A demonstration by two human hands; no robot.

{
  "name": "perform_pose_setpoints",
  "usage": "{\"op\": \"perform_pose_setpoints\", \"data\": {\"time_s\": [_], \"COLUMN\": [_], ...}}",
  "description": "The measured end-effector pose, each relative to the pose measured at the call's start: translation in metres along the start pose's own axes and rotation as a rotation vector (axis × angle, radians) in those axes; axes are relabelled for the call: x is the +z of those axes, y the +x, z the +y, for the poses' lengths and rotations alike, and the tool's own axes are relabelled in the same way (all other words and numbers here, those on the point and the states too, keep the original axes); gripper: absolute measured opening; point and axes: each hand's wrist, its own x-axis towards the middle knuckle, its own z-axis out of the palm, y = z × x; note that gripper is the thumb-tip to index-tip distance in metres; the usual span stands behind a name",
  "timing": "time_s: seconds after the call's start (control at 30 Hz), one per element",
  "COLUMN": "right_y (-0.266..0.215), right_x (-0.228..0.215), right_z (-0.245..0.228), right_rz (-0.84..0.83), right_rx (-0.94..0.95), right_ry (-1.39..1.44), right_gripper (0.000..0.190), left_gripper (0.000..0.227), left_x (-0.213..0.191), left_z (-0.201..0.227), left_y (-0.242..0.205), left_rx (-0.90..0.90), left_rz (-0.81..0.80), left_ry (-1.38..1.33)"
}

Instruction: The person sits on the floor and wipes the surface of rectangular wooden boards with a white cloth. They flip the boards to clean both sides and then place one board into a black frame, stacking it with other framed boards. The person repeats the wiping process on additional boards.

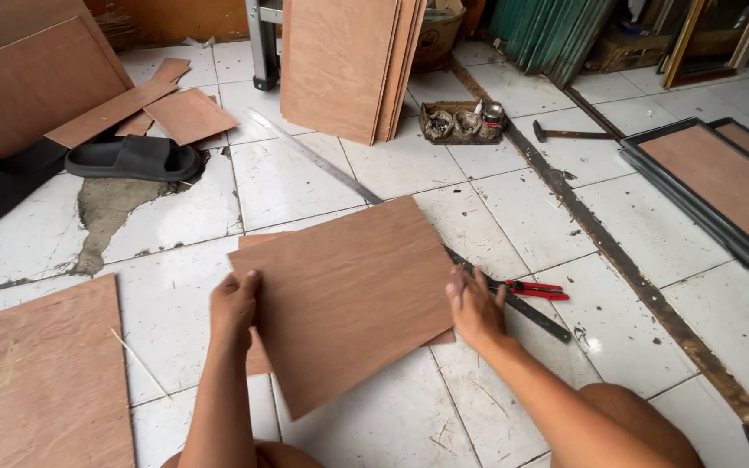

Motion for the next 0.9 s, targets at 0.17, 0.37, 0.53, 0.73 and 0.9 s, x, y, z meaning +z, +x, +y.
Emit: {"op": "perform_pose_setpoints", "data": {"time_s": [0.17,0.37,0.53,0.73,0.9], "right_y": [-0.044,-0.041,0.026,-0.004,0.024], "right_x": [0.009,-0.011,0.054,0.04,0.034], "right_z": [-0.052,-0.087,-0.031,-0.056,-0.029], "right_rz": [0.103,0.054,0.235,0.253,0.438], "right_rx": [-0.529,-0.583,-0.456,-0.86,-0.414], "right_ry": [-0.031,0.259,-0.044,-0.08,-0.16], "right_gripper": [0.038,0.041,0.041,0.032,0.031], "left_gripper": [0.071,0.072,0.07,0.074,0.074], "left_x": [0.028,0.071,0.072,0.074,0.073], "left_z": [0.017,-0.046,-0.035,-0.037,-0.039], "left_y": [-0.039,-0.054,-0.062,-0.052,-0.052], "left_rx": [0.324,0.353,0.281,0.275,0.287], "left_rz": [0.302,-0.468,-0.554,-0.551,-0.527], "left_ry": [0.677,1.204,1.372,1.391,1.392]}}
